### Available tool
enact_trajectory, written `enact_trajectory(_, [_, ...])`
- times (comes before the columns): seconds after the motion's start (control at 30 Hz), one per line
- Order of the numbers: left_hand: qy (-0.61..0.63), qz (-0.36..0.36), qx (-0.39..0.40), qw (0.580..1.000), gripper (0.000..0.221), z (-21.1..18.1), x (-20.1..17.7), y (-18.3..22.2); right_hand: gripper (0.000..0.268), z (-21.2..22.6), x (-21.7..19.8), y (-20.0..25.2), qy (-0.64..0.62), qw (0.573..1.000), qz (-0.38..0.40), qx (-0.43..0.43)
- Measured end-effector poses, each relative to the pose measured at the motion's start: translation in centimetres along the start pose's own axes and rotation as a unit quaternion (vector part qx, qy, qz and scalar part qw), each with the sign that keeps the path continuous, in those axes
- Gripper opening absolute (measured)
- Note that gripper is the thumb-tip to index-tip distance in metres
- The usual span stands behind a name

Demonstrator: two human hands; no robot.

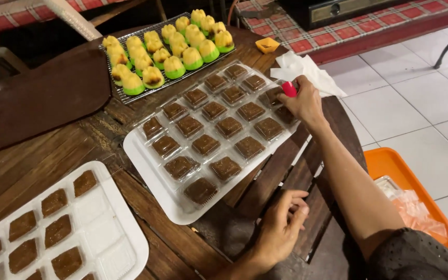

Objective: The person is closing and stapling small plastic food containers on a wooden table.

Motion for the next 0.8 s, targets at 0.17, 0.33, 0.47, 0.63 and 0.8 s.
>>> enact_trajectory(0.17, [-0.027,0.016,-0.019,0.999,0.039,-0.2,0.2,0.0,0.043,-0.6,0.9,-0.8,-0.005,0.999,0.01,-0.04])
enact_trajectory(0.33, [-0.045,0.016,-0.02,0.999,0.037,-0.5,0.0,-0.2,0.05,1.0,0.5,0.3,0.001,0.997,0.021,-0.07])
enact_trajectory(0.47, [-0.052,0.016,-0.022,0.998,0.033,-0.3,0.1,-0.1,0.053,0.8,0.2,0.3,-0.004,0.996,0.021,-0.089])
enact_trajectory(0.63, [-0.049,0.015,-0.019,0.999,0.035,0.0,0.1,0.1,0.051,0.0,-0.6,-0.3,-0.016,0.996,-0.014,-0.086])
enact_trajectory(0.8, [-0.047,0.021,-0.014,0.999,0.033,-0.2,0.1,0.0,0.05,-1.1,-0.5,-0.7,-0.026,0.998,0.006,-0.052])
Point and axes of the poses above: each hand's wrist, its own y-axis away from the middle knuckle, its own x-axis out of the palm, z = x × y, the point moved 3 cm from there along -y, towards the middle knuckle, and after that the axes turned 13 degrees about x, right-handed, at the moved point
